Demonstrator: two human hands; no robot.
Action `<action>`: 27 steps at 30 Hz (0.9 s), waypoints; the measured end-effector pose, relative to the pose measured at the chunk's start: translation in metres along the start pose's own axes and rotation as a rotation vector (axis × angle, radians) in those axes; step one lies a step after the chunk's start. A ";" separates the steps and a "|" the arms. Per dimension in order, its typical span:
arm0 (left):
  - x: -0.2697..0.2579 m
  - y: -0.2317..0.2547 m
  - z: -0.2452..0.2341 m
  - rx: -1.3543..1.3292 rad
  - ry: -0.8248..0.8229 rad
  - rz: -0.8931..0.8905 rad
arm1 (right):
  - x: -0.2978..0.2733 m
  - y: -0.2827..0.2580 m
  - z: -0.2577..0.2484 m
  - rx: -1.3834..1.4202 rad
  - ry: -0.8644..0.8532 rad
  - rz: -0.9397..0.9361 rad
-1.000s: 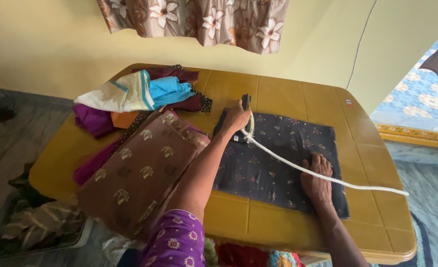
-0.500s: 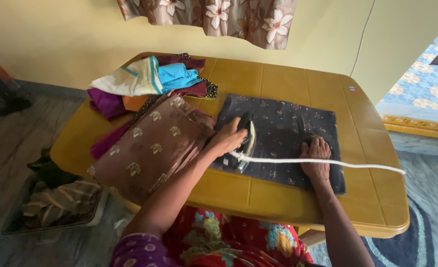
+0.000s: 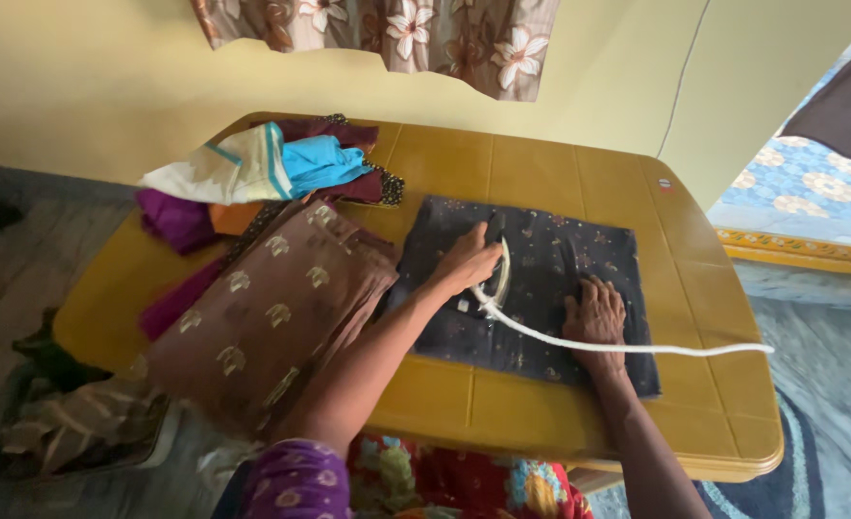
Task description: The person irons a dark patterned cloth on a yellow table, repeatedly folding and pressing it with an iron. After finishing, they fold the cloth and place it on a stack of other folded garments. They then unfold a light-colored cloth and begin ironing it.
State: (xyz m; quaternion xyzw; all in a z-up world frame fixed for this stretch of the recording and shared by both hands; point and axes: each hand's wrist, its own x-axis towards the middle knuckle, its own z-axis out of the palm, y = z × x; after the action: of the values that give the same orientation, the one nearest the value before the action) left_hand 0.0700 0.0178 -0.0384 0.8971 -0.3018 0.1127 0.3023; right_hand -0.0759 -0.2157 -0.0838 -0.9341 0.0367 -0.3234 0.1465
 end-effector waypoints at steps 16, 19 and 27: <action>0.076 0.004 0.070 -0.453 0.128 -0.296 | 0.014 -0.022 -0.036 0.249 -0.098 -0.390; 0.046 0.029 0.053 -0.468 0.071 -0.287 | 0.008 -0.021 -0.039 0.435 -0.047 -0.192; 0.000 0.079 0.020 -0.838 -0.007 -0.420 | -0.052 -0.026 -0.059 1.416 -0.226 0.583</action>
State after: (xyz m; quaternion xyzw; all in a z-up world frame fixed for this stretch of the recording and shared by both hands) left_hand 0.0222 -0.0444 -0.0169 0.7399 -0.1342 -0.0855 0.6537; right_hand -0.1537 -0.1968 -0.0628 -0.5976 0.0504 -0.1207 0.7910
